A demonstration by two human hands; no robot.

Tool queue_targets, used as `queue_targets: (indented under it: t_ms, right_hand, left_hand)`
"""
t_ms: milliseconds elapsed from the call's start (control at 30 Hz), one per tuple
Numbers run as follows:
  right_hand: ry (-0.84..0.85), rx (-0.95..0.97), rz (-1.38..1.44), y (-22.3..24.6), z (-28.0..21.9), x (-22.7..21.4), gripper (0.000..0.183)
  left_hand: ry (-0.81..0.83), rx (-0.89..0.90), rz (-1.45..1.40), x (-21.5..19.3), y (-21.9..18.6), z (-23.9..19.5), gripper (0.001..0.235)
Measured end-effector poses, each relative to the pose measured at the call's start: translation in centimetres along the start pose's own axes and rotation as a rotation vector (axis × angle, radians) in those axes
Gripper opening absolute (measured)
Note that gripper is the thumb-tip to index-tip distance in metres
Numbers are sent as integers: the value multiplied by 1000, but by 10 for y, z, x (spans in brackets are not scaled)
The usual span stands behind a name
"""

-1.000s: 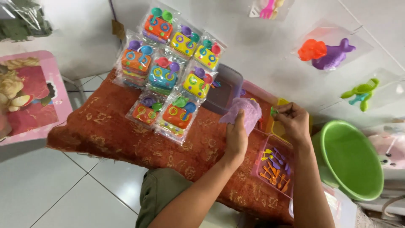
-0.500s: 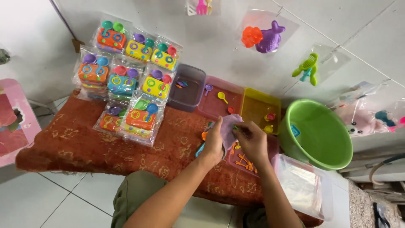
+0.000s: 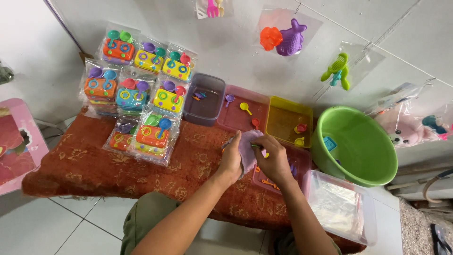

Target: The person sits on the floor and wipes small plastic toy parts with a cloth. They then place the cleaned parts into clear plastic bags and seal them. The person handles multiple colorful toy components and packaging materials throughout the process.

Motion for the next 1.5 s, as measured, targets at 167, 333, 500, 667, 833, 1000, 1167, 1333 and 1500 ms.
queue_targets:
  t_ms: [167, 333, 500, 667, 833, 1000, 1167, 1333, 1500]
  right_hand:
    - [6, 62, 27, -17, -4, 2, 18]
    - [-41, 238, 155, -45, -15, 9, 20]
    - [8, 393, 244, -44, -15, 12, 18]
    - [192, 345, 143, -43, -16, 19, 17]
    - [218, 328, 161, -57, -17, 26, 18]
    - [-2, 436, 643, -42, -13, 22, 26]
    - [-18, 260, 281, -35, -12, 19, 20]
    - [-4, 77, 126, -21, -5, 17, 18]
    - [-2, 9, 80, -20, -5, 13, 16]
  left_hand:
    - [1, -2, 75, 12, -15, -19, 44]
    - [-21, 8, 38, -13, 2, 15, 39]
    - [-131, 201, 202, -50, 23, 54, 50]
    - [-172, 317, 278, -53, 1, 60, 56]
    - [-172, 318, 267, -57, 1, 61, 62]
    - [-103, 127, 423, -26, 9, 35, 59]
    - [-57, -69, 677, -21, 25, 43, 94]
    - [-42, 60, 349, -10, 6, 16, 66]
    - [0, 81, 275, 5, -9, -9, 58]
Point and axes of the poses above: each hand's wrist, its own z-axis towards the middle knuckle, its own x-axis out of the palm, y = z × x, the point moved 2 cm from there along z, towards the middle knuckle, and after that the axes turned 8 degrees about y, right-handed, at the moved point
